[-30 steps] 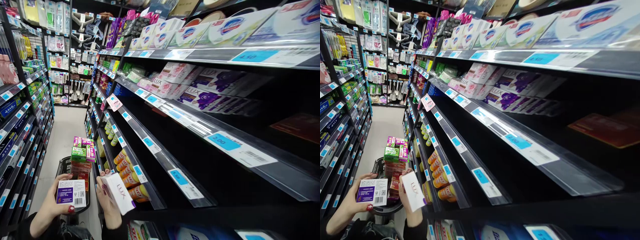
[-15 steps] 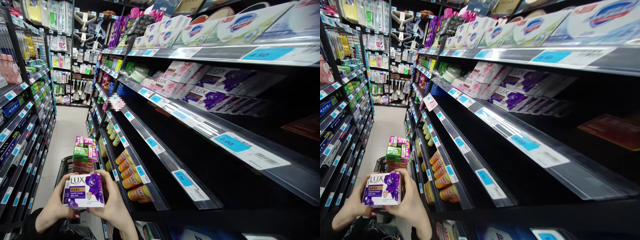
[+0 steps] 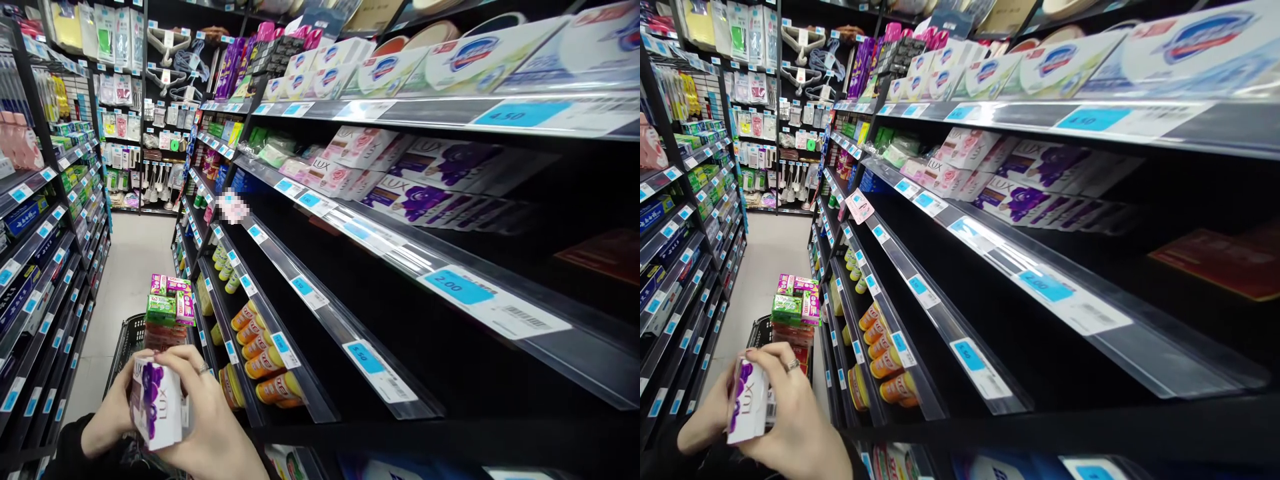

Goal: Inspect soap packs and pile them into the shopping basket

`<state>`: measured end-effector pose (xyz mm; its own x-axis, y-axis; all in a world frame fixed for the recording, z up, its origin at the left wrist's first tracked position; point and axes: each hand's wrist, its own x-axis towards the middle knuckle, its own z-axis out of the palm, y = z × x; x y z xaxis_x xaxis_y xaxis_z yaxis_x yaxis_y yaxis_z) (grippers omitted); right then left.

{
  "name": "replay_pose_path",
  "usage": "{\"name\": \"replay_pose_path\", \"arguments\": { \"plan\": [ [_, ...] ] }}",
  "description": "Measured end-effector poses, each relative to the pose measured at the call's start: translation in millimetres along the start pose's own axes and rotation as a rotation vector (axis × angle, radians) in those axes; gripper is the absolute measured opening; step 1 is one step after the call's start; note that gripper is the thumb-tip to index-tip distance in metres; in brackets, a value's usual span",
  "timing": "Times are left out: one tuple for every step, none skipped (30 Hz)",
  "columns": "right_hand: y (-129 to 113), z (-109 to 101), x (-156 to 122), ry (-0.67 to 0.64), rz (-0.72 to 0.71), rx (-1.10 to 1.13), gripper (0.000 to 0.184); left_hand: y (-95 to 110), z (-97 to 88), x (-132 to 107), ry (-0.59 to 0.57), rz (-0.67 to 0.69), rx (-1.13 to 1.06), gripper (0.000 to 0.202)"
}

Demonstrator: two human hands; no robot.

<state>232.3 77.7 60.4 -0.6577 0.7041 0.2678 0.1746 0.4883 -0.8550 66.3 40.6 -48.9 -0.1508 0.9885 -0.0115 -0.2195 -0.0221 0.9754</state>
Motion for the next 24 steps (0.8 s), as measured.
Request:
{"name": "replay_pose_path", "arguments": {
  "plan": [
    [5.9,-3.3,-1.4,0.018,-0.008,0.032,0.081,0.0,-3.2,0.1,-0.004,0.038,-0.031,0.074],
    [12.7,-6.2,-3.1,0.037,-0.013,0.066,0.078,1.3,-6.1,-0.3,-0.004,0.073,-0.059,0.079],
    [20.0,-8.4,-5.1,0.054,-0.013,0.099,0.075,4.0,-8.3,-1.2,0.003,0.100,-0.077,0.080],
    [27.2,-9.7,-7.3,0.070,-0.006,0.128,0.072,8.0,-9.9,-2.4,0.009,0.114,-0.075,0.080],
    [33.7,-10.3,-9.5,0.080,0.007,0.152,0.070,12.7,-10.7,-3.8,0.014,0.117,-0.053,0.078],
    [39.1,-10.1,-11.5,0.088,0.026,0.172,0.070,17.8,-10.7,-5.1,0.017,0.116,-0.027,0.075],
    [43.1,-9.4,-13.1,0.095,0.051,0.189,0.070,22.7,-10.0,-6.1,0.015,0.113,-0.006,0.074],
    [45.5,-8.6,-14.0,0.109,0.084,0.208,0.071,26.9,-8.8,-6.7,0.009,0.105,-0.001,0.073],
    [46.5,-7.7,-14.0,0.125,0.120,0.235,0.071,30.1,-7.0,-6.7,0.011,0.092,-0.012,0.074],
    [46.6,-6.9,-13.0,0.137,0.159,0.270,0.072,32.2,-4.9,-6.3,0.021,0.066,-0.038,0.075],
    [46.3,-6.2,-11.0,0.142,0.198,0.314,0.071,33.2,-2.4,-5.4,0.036,0.026,-0.067,0.075],
    [46.0,-5.6,-8.2,0.142,0.236,0.362,0.069,33.3,0.4,-4.4,0.058,-0.016,-0.089,0.075],
    [46.2,-4.9,-4.9,0.141,0.275,0.405,0.065,32.7,3.3,-3.3,0.094,-0.057,-0.107,0.073],
    [47.2,-3.9,-1.3,0.141,0.317,0.434,0.059,31.8,6.3,-2.4,0.136,-0.101,-0.126,0.070],
    [49.0,-2.5,2.1,0.146,0.360,0.439,0.054,30.8,9.1,-1.7,0.175,-0.148,-0.152,0.066],
    [51.5,-0.8,5.0,0.158,0.401,0.421,0.049,29.9,11.6,-1.3,0.204,-0.195,-0.184,0.064],
    [54.6,1.1,7.2,0.175,0.436,0.390,0.047,29.2,13.6,-1.2,0.223,-0.234,-0.216,0.063],
    [57.7,3.1,8.8,0.186,0.459,0.358,0.046,28.9,14.9,-1.2,0.228,-0.267,-0.249,0.063],
    [60.6,4.9,9.6,0.191,0.471,0.334,0.046,28.7,15.4,-1.3,0.220,-0.291,-0.274,0.063],
    [62.9,6.2,9.8,0.192,0.468,0.330,0.044,28.4,15.0,-1.3,0.211,-0.306,-0.289,0.062],
    [64.5,6.9,9.5,0.191,0.451,0.347,0.043,27.8,13.9,-1.1,0.200,-0.312,-0.295,0.062],
    [65.3,6.8,8.8,0.184,0.418,0.377,0.042,26.6,12.1,-0.7,0.185,-0.314,-0.297,0.062],
    [65.3,6.0,7.8,0.170,0.371,0.403,0.044,24.8,9.8,-0.1,0.168,-0.302,-0.296,0.065],
    [64.8,4.5,6.5,0.147,0.311,0.413,0.050,22.2,7.1,0.7,0.153,-0.262,-0.281,0.070]
  ]
}}
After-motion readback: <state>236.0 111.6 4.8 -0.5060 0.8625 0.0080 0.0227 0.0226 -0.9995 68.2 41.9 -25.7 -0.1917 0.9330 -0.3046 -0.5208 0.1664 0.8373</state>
